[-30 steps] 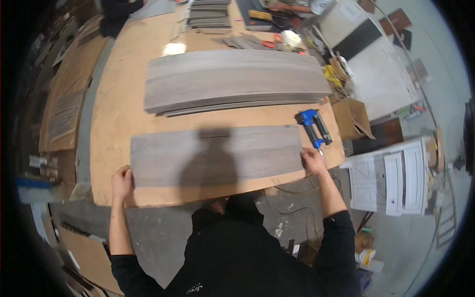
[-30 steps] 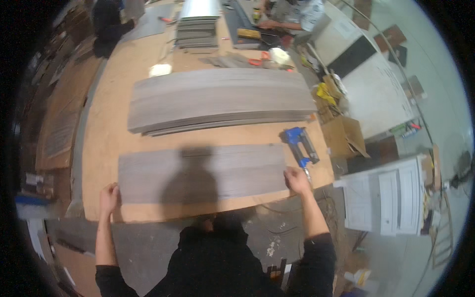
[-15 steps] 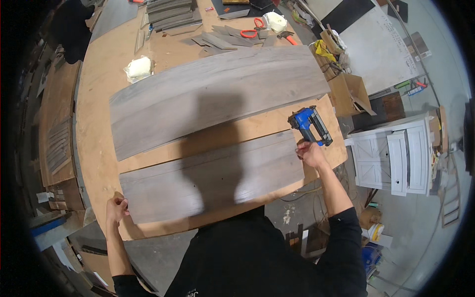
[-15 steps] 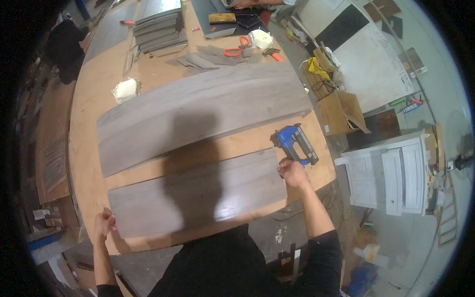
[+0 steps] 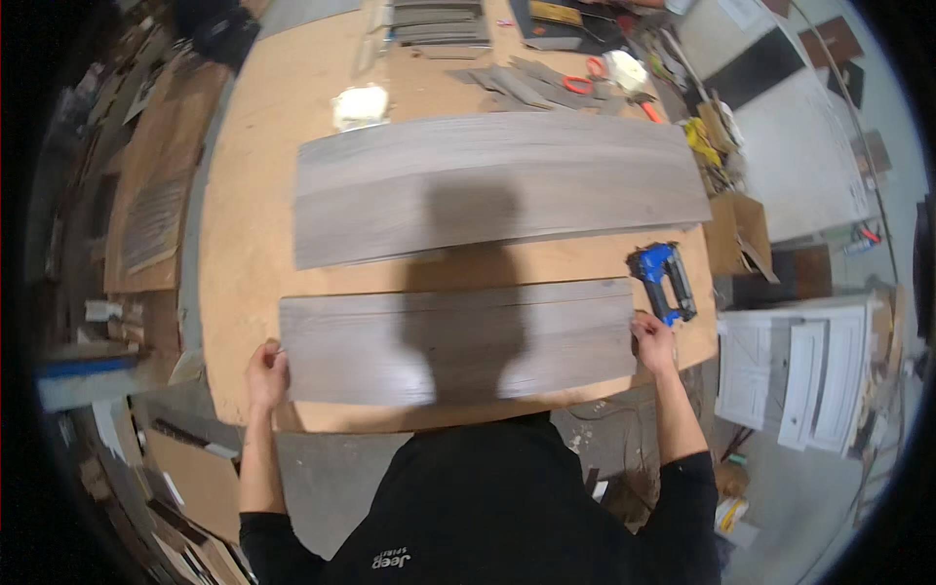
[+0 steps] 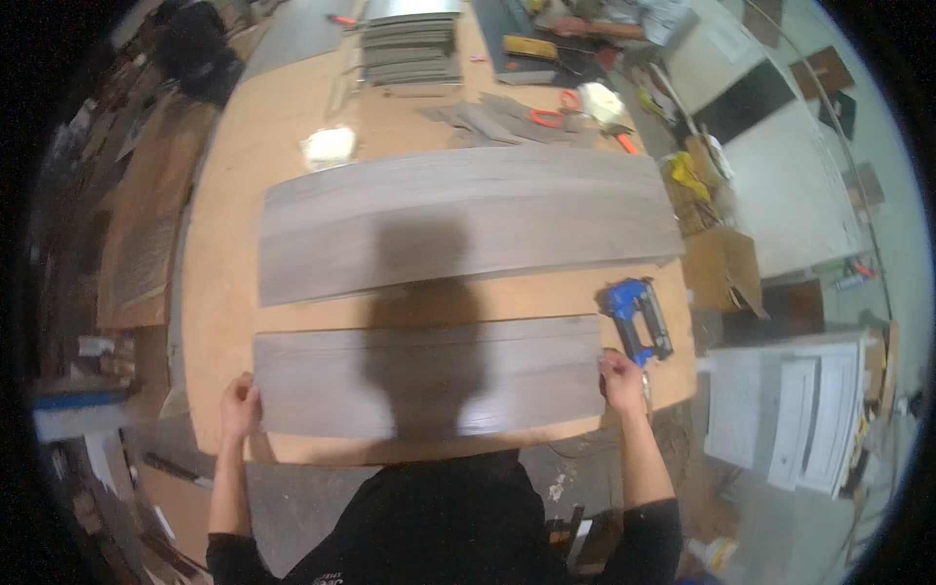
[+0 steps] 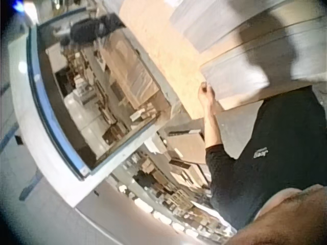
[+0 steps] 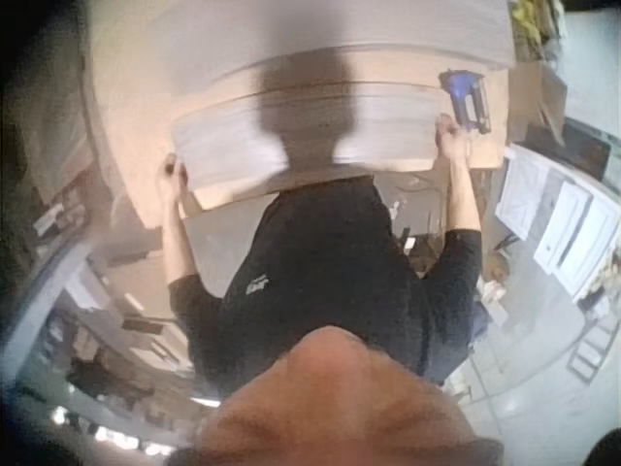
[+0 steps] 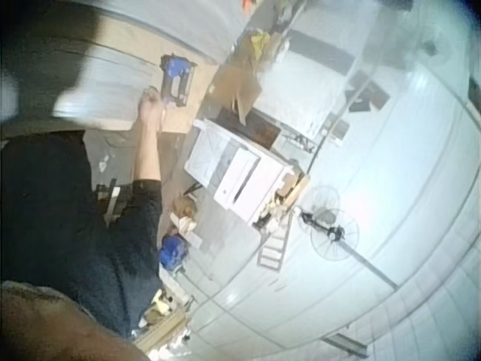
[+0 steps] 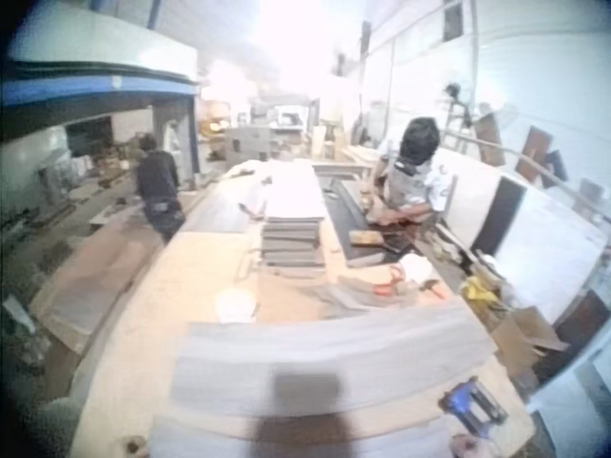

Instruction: Assembling and finishing wooden furniture panels using a pneumatic nail gun and a hammer.

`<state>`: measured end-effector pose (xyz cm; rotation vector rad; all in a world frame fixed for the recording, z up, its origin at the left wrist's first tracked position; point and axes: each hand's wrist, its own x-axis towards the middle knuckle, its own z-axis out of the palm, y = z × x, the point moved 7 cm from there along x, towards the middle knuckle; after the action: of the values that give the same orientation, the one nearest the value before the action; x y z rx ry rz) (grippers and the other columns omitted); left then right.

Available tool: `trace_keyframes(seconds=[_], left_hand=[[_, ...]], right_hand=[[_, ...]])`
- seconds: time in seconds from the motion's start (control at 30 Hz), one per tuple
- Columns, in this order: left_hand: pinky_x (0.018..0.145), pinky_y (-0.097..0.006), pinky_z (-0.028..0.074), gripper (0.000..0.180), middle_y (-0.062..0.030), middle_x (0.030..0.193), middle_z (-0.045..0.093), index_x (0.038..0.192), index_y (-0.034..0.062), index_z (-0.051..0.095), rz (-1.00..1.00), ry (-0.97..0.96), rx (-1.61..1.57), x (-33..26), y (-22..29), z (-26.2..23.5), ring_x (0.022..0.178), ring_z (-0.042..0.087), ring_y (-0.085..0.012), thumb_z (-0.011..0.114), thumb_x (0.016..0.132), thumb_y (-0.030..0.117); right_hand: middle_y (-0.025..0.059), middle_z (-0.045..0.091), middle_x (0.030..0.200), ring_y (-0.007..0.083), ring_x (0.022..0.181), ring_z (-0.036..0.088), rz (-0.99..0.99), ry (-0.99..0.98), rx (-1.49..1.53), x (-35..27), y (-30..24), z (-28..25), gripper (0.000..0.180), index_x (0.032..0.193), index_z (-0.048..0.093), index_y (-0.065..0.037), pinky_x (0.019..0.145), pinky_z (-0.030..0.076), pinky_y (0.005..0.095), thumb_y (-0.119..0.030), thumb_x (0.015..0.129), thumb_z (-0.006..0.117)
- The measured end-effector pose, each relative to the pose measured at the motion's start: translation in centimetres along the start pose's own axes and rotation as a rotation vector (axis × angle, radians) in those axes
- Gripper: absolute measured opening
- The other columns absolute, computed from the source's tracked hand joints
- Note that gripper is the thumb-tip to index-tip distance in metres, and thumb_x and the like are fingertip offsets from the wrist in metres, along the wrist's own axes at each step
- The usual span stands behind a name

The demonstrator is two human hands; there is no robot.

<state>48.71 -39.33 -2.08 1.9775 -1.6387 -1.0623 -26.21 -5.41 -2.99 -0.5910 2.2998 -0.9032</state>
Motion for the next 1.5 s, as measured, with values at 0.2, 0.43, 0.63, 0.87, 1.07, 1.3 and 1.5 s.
trace_keyframes(seconds=[0.2, 0.43, 0.63, 0.87, 1.07, 1.3, 1.5], left_hand=[[0.093, -0.036, 0.054, 0.047, -0.0147, 0.125, 0.064, 0.137, 0.0066, 0.063, 0.357, 0.110, 0.006, -8.1, 0.5, 2.0, 0.108, 0.065, -0.0265, 0.072, 0.091, 0.006], [0.097, -0.036, 0.053, 0.047, -0.0159, 0.133, 0.061, 0.133, 0.0074, 0.067, 0.478, 0.092, 0.205, -10.9, 1.8, 0.5, 0.121, 0.061, -0.0321, 0.078, 0.087, 0.011], [0.098, -0.038, 0.051, 0.040, -0.0132, 0.119, 0.066, 0.126, 0.0075, 0.070, 0.435, 0.058, 0.114, -10.4, 1.5, 0.2, 0.112, 0.062, -0.0308, 0.078, 0.087, 0.008], [0.092, -0.038, 0.054, 0.035, -0.0118, 0.114, 0.067, 0.122, 0.0064, 0.073, 0.402, 0.060, 0.106, -11.0, 1.7, 0.4, 0.103, 0.065, -0.0300, 0.077, 0.087, 0.006], [0.088, -0.038, 0.055, 0.035, -0.0145, 0.113, 0.067, 0.119, 0.0077, 0.075, 0.404, 0.066, 0.135, -8.8, -0.4, 2.0, 0.101, 0.066, -0.0301, 0.081, 0.084, 0.006], [0.093, -0.035, 0.052, 0.040, -0.0148, 0.116, 0.063, 0.125, -0.0034, 0.068, 0.490, 0.028, 0.087, -10.1, 0.0, 0.5, 0.101, 0.065, -0.0268, 0.076, 0.086, -0.005], [0.095, -0.035, 0.052, 0.044, -0.0159, 0.119, 0.061, 0.130, -0.0031, 0.065, 0.427, -0.094, 0.179, -10.2, 3.9, 0.8, 0.105, 0.063, -0.0270, 0.070, 0.087, -0.010]], right_hand=[[0.0155, 0.065, 0.132, 0.0200, 0.117, 0.065, -0.196, 0.078, 0.128, -7.4, 0.9, 0.5, 0.042, 0.140, 0.058, 0.006, 0.100, 0.052, 0.0327, 0.003, 0.098, 0.058], [0.0047, 0.058, 0.116, 0.0138, 0.092, 0.055, -0.347, -0.155, 0.110, -9.6, 3.9, -0.5, 0.049, 0.144, 0.058, 0.001, 0.104, 0.052, 0.0330, 0.006, 0.095, 0.063], [0.0087, 0.061, 0.131, 0.0191, 0.114, 0.062, -0.333, -0.055, -0.162, -8.6, 2.0, -0.4, 0.050, 0.140, 0.060, 0.004, 0.102, 0.051, 0.0339, 0.005, 0.091, 0.072], [0.0066, 0.063, 0.109, 0.0151, 0.097, 0.062, -0.322, -0.052, -0.080, -7.4, 2.5, -1.2, 0.048, 0.134, 0.063, 0.005, 0.085, 0.055, 0.0303, 0.008, 0.087, 0.072], [-0.0021, 0.058, 0.089, 0.0109, 0.080, 0.056, -0.355, 0.028, -0.204, -8.0, 3.5, -2.2, 0.047, 0.127, 0.069, -0.002, 0.072, 0.052, 0.0289, 0.006, 0.081, 0.077], [0.0023, 0.063, 0.087, 0.0124, 0.079, 0.062, -0.308, 0.075, -0.279, -10.9, -2.4, -0.7, 0.049, 0.127, 0.070, -0.004, 0.075, 0.055, 0.0289, -0.002, 0.080, 0.083], [0.0135, 0.069, 0.099, 0.0271, 0.089, 0.071, -0.360, 0.035, -0.288, -11.3, -2.8, -1.7, 0.048, 0.130, 0.068, -0.009, 0.082, 0.058, 0.0376, -0.007, 0.083, 0.080]])
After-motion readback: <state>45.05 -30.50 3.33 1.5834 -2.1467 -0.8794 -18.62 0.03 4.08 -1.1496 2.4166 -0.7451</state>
